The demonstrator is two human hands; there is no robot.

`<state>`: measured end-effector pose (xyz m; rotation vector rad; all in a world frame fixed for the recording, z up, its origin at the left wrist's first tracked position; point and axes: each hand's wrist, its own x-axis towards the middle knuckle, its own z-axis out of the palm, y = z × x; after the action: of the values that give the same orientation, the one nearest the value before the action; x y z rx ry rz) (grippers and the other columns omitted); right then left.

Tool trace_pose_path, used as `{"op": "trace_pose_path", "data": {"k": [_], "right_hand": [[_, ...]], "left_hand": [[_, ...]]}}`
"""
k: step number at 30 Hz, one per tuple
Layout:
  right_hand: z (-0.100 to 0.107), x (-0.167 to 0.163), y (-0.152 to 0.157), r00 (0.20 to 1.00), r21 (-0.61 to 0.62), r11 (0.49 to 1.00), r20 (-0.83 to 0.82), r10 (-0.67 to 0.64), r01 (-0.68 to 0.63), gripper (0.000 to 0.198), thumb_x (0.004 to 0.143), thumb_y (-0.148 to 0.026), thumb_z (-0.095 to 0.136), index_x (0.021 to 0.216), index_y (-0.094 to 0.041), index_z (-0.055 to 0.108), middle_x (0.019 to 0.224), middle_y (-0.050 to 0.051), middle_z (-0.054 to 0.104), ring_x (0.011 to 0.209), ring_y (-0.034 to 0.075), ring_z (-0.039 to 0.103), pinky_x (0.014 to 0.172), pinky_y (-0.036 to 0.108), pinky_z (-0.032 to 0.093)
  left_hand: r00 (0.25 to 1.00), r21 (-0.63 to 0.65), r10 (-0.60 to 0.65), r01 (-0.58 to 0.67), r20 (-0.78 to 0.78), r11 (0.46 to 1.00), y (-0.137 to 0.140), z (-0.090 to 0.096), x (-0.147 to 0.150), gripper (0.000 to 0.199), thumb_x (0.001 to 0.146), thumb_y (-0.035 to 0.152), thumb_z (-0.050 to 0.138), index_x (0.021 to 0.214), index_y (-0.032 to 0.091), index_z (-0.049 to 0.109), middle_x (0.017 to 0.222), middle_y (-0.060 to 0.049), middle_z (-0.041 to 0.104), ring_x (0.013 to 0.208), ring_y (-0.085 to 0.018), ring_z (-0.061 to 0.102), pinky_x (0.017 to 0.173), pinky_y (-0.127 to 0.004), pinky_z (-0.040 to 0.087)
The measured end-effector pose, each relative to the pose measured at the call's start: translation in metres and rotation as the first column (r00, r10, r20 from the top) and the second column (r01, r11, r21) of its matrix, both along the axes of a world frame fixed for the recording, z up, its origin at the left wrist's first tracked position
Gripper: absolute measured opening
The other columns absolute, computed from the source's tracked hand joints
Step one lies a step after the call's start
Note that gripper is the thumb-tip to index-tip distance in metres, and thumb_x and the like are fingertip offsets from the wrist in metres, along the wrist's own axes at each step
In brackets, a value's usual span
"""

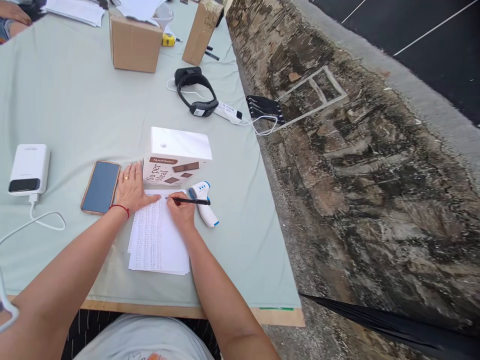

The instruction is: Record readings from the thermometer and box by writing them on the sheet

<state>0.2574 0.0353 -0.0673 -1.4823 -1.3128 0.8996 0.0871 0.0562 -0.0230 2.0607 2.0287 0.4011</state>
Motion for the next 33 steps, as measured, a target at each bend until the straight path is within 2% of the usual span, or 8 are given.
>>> {"op": "trace_pose_path", "data": {"k": [17, 23, 33], "right_hand": [[0.0021, 0.0003, -0.0015, 1.0, -0.024, 1.0, 0.01, 0.011, -0.011, 0.011, 0.072, -0.035, 0.054, 0.069, -0.026, 0.06, 0.065, -0.002, 0.062, 0.069, 0.019, 0.057, 0.072, 0.034, 0.048], [0.0003, 0.0009, -0.0005, 1.0, 0.001, 1.0, -0.029, -0.007, 0.007, 0.012, 0.073, -0.035, 0.053, 0.071, -0.025, 0.06, 0.068, -0.001, 0.063, 0.07, 0.019, 0.058, 0.07, 0.033, 0.049], [-0.0003, 0.0006, -0.0006, 1.0, 0.011, 1.0, 0.007, -0.001, 0.0, 0.011, 0.074, -0.034, 0.054, 0.07, -0.025, 0.06, 0.066, -0.002, 0.062, 0.069, 0.019, 0.058, 0.07, 0.033, 0.049]], "left_hand": [[1.0, 0.001, -0.005, 0.005, -0.001, 1.0, -0.0007, -0.0008, -0.0009, 0.122, 0.068, 0.064, 0.072, 0.158, 0.002, 0.02, 0.161, -0.025, 0.035, 0.154, -0.039, 0.025, 0.127, -0.05, 0.016], [1.0, -0.014, 0.001, -0.001, 0.015, 1.0, -0.0006, -0.0003, -0.001, 0.121, 0.067, 0.064, 0.072, 0.158, 0.003, 0.02, 0.162, -0.025, 0.034, 0.154, -0.039, 0.024, 0.127, -0.052, 0.015], [1.0, -0.009, -0.002, 0.002, 0.009, 1.0, -0.001, -0.0005, -0.0012, 0.12, 0.068, 0.063, 0.072, 0.158, 0.004, 0.021, 0.161, -0.025, 0.035, 0.154, -0.039, 0.024, 0.127, -0.05, 0.015]]}}
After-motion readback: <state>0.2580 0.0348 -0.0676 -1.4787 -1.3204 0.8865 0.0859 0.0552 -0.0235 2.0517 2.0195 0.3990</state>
